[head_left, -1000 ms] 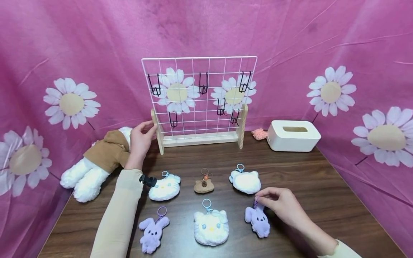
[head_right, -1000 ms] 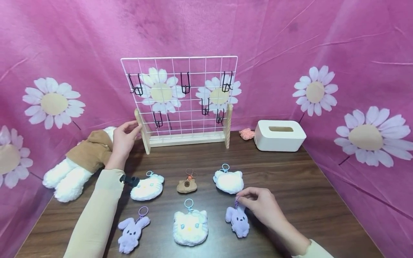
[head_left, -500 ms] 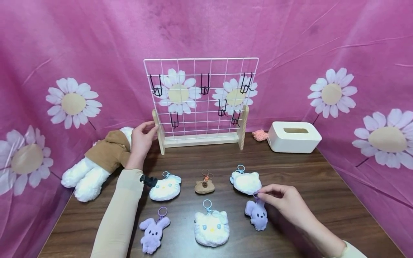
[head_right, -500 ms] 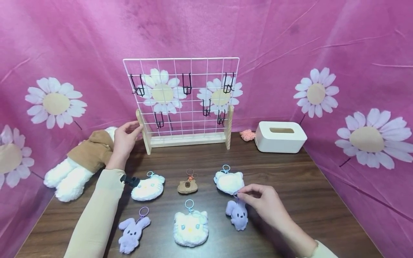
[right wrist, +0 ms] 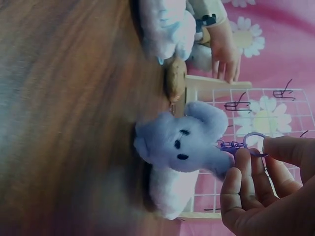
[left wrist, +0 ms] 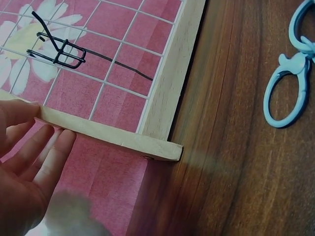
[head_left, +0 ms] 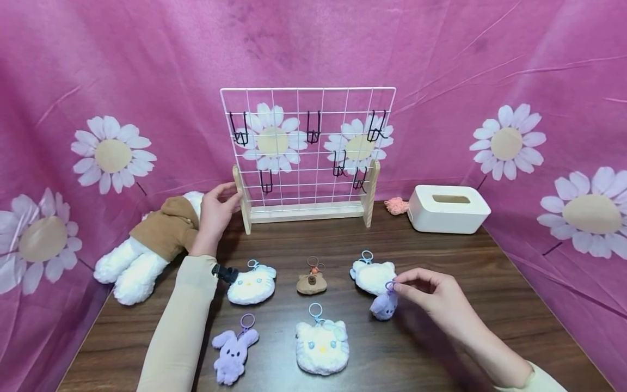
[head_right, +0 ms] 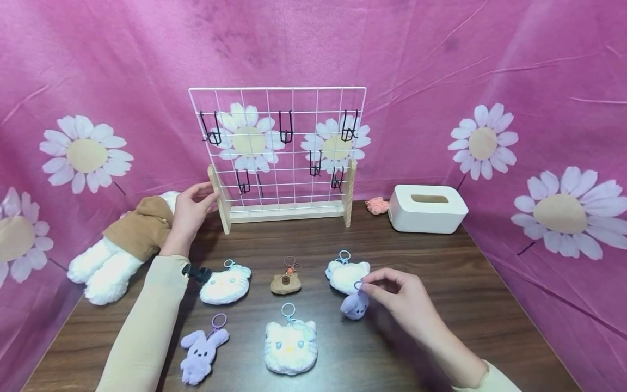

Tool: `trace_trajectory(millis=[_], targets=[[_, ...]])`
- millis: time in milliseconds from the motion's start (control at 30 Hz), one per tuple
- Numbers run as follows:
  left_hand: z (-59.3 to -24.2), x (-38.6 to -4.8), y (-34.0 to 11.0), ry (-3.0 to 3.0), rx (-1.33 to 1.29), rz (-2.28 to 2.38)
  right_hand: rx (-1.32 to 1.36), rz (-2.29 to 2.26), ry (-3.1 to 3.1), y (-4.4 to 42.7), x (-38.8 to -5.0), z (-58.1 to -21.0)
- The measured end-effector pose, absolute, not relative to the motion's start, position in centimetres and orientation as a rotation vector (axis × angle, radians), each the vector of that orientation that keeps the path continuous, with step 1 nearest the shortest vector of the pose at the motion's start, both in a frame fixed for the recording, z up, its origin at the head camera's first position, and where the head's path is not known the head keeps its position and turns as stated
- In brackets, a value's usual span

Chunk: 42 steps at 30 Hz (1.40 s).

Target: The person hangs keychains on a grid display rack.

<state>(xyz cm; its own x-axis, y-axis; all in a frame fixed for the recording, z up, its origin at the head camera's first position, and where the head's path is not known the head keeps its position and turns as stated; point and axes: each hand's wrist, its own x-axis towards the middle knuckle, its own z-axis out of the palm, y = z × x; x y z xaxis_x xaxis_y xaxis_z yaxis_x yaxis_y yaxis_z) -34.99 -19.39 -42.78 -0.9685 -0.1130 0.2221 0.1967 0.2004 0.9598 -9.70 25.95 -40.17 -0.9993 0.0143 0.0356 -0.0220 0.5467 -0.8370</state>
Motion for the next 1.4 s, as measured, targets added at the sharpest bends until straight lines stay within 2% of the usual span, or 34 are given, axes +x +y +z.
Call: trace_trajectory(millis=[367, 767, 1400], targets=[[-42.5, -34.6, -19.8, -2.32, -0.082, -1.799, 0.06, 1.446, -2.651, 25.7, -11.3, -38.1], [-42.9, -34.9, -20.1, -2.272, -0.07, -1.92, 0.052, 1.552, -2.571, 25.4, -15.0, -36.7], [-43.2, -35.3, -20.1, -2.254, -0.078, -1.94, 0.087, 1.778, -2.337, 25.0, -22.7, -38.9]])
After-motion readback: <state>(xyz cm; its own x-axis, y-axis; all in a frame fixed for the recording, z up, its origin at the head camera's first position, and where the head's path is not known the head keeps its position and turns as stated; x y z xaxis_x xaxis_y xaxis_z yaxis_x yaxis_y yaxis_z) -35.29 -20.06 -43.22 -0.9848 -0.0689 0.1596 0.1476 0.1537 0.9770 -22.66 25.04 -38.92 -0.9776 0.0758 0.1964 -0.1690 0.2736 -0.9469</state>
